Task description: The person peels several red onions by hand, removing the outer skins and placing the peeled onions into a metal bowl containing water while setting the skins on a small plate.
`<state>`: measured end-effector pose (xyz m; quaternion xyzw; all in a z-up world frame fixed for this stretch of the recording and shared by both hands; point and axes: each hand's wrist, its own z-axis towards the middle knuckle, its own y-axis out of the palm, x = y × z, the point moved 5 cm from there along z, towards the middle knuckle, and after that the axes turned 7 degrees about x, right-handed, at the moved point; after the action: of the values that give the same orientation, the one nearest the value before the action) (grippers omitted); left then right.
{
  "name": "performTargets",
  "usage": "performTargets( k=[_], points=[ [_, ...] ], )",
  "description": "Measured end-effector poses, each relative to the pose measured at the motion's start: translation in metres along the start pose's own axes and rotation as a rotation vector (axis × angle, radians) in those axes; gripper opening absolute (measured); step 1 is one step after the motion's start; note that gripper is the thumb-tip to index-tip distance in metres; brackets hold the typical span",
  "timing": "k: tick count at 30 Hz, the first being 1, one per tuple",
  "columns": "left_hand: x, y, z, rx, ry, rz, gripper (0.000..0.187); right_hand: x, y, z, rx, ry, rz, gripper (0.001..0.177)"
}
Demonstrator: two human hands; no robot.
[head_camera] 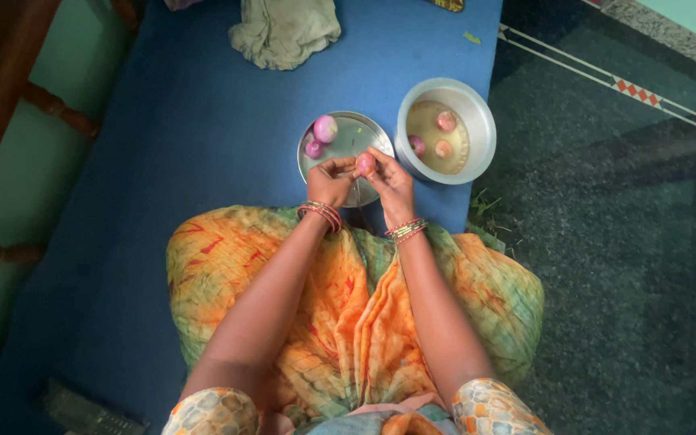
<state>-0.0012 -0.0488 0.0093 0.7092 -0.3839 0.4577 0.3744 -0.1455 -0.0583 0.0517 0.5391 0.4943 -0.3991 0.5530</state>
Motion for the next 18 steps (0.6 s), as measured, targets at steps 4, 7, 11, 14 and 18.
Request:
performTargets(
  k=[4, 7, 11, 14, 18],
  points=[
    [0.007, -0.002, -0.002, 0.008, -0.021, -0.006, 0.025, 0.005, -0.002, 0.004, 0.012, -0.027, -0.079, 0.047],
    [0.005, -0.006, -0.001, -0.001, -0.022, 0.056, 0.027, 0.009, -0.002, 0.007, 0.024, -0.074, -0.111, 0.047],
    [0.007, -0.007, -0.003, 0.011, -0.058, 0.072, 0.025, 0.023, -0.009, 0.005, 0.042, -0.087, -0.154, 0.047],
    [-0.006, -0.012, -0.016, 0.042, -0.109, 0.230, 0.024, 0.035, -0.017, -0.007, 0.030, -0.089, -0.158, 0.044],
    [0.003, -0.013, -0.028, 0.091, -0.114, 0.365, 0.028, 0.044, -0.024, -0.017, 0.080, -0.074, -0.215, 0.041]
  ],
)
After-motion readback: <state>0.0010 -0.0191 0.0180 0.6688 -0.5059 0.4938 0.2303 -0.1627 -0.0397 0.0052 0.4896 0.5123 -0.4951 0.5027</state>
